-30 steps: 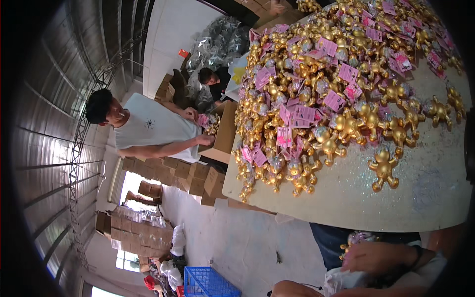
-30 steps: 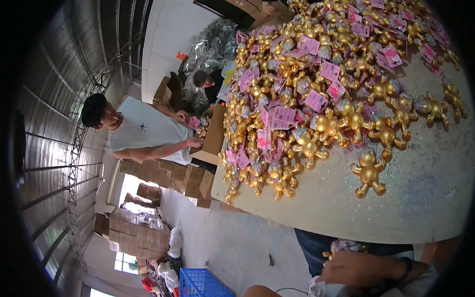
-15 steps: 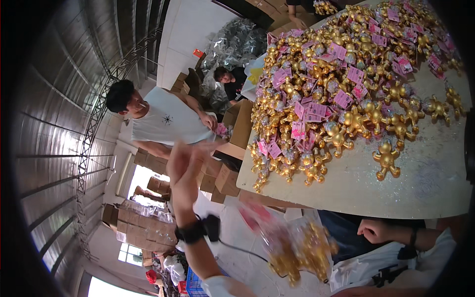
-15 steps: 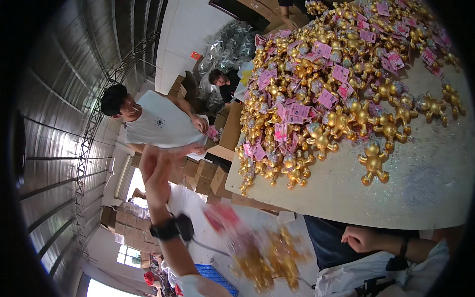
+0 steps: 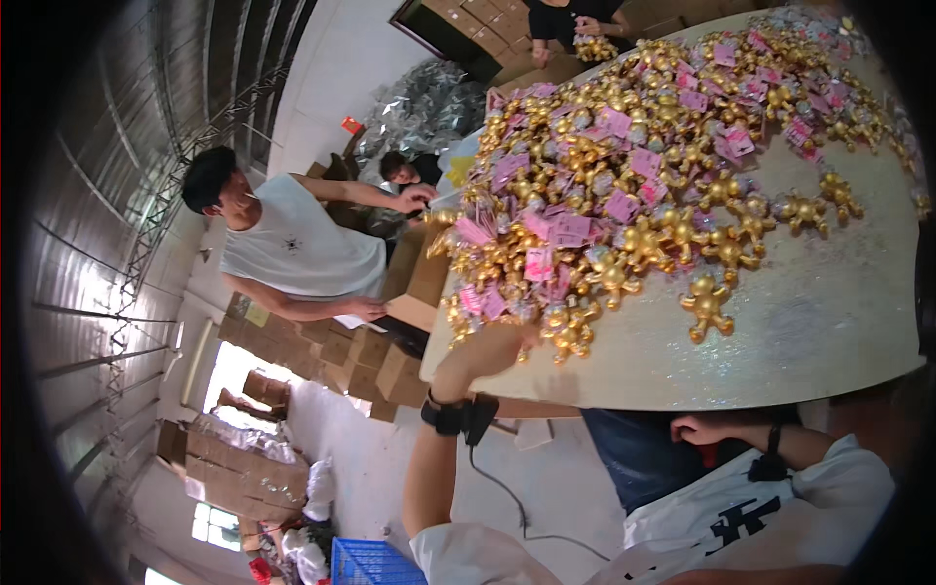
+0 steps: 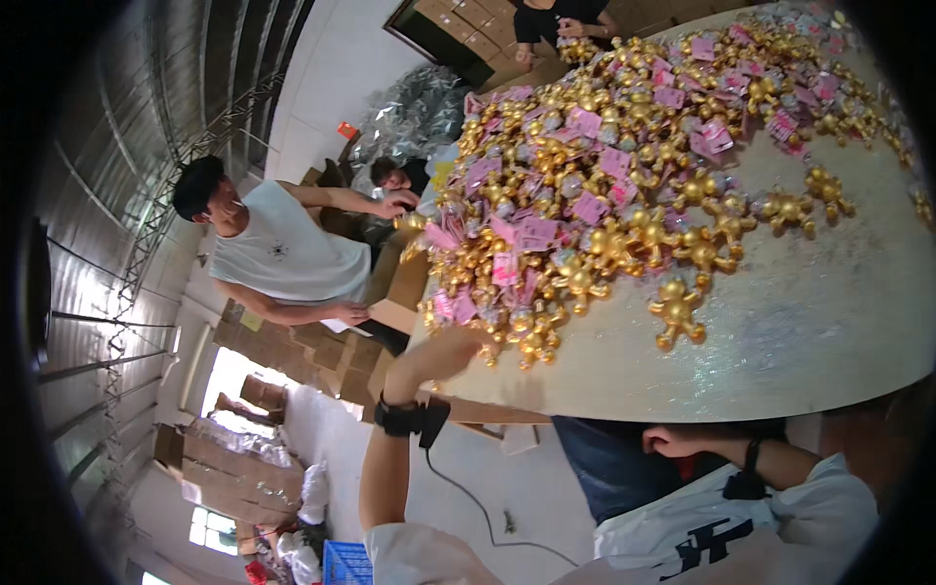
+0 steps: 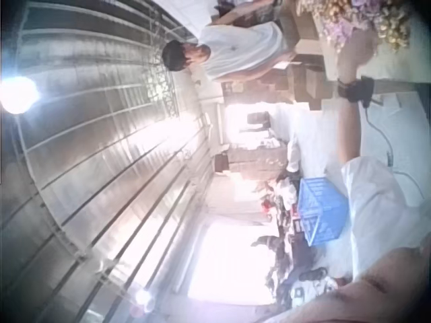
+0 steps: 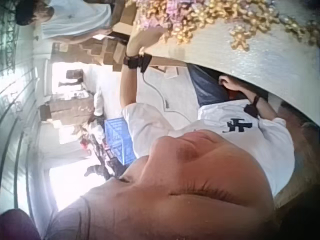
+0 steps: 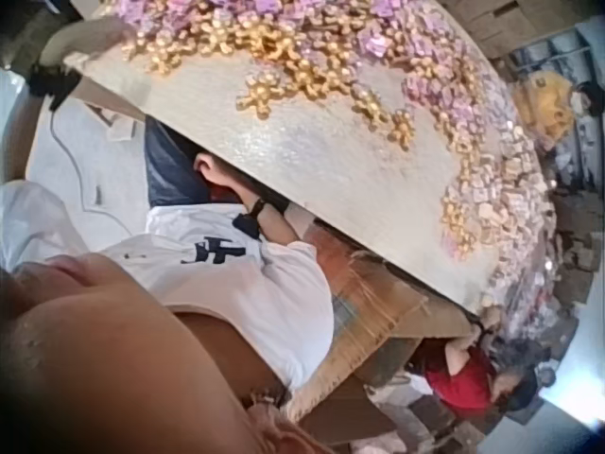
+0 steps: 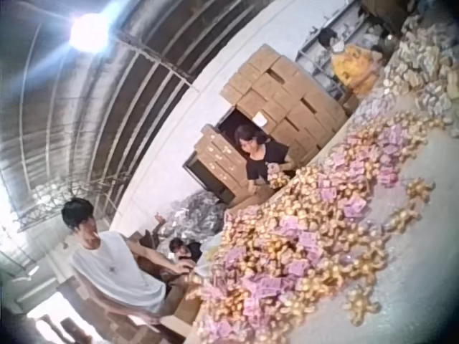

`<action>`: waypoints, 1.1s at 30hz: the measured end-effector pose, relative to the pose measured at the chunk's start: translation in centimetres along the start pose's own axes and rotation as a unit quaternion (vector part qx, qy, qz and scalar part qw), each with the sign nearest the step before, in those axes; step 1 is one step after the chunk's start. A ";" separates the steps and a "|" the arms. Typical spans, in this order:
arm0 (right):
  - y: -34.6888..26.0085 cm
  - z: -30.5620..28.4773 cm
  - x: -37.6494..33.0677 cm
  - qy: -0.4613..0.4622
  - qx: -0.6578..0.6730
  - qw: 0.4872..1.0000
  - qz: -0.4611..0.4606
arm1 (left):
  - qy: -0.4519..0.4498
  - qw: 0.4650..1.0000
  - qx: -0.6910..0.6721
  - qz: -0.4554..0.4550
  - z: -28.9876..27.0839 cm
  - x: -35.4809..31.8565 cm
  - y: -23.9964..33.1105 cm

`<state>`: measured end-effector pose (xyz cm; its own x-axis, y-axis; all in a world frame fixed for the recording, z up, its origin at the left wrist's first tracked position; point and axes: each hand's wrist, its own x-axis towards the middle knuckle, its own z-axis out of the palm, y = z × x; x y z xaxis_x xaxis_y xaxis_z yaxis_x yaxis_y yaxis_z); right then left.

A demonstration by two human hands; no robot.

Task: The recorder is tying pink tags onto gold gingerbread-man-shaped ornaments at a factory work table.

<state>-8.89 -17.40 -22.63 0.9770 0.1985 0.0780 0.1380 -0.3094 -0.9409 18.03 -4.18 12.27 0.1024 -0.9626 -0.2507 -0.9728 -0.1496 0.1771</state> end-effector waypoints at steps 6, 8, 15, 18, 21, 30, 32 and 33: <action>-0.3 -0.5 0.1 -0.025 -0.066 0.997 -0.001 | 0.236 0.969 -0.075 -0.021 -6.2 -6.3 8.3; 0.0 -0.5 0.6 -0.048 -0.142 0.989 0.001 | 0.326 0.944 -0.043 -0.010 -8.4 -9.0 11.2; 2.0 1.4 0.7 -0.053 -0.166 0.985 0.008 | 0.347 0.933 -0.087 -0.049 0.0 -9.4 14.9; 2.4 2.0 0.4 -0.134 -0.020 0.990 0.031 | 0.309 0.937 -0.152 -0.063 3.8 -6.9 15.9; -1.1 1.0 -0.7 -0.099 -0.127 0.982 0.094 | 0.304 0.931 -0.194 -0.062 6.2 -4.8 16.6; -18.4 -17.1 -10.5 0.058 -0.519 0.847 0.102 | 0.320 0.912 -0.251 -0.055 10.7 -4.0 15.2; -16.3 -23.0 -9.8 0.287 -0.666 0.660 0.197 | 0.328 0.907 -0.257 -0.057 11.1 -4.1 14.5; -15.2 -26.1 -9.7 0.295 -0.672 0.662 0.153 | 0.331 0.905 -0.262 -0.058 11.3 -4.1 14.2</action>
<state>-16.20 -38.89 -0.50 0.8317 -0.3399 0.4389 -0.4479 -0.8780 0.1687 1.45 0.18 5.03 0.4678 -0.8322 0.2976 -0.7334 -0.1776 0.6562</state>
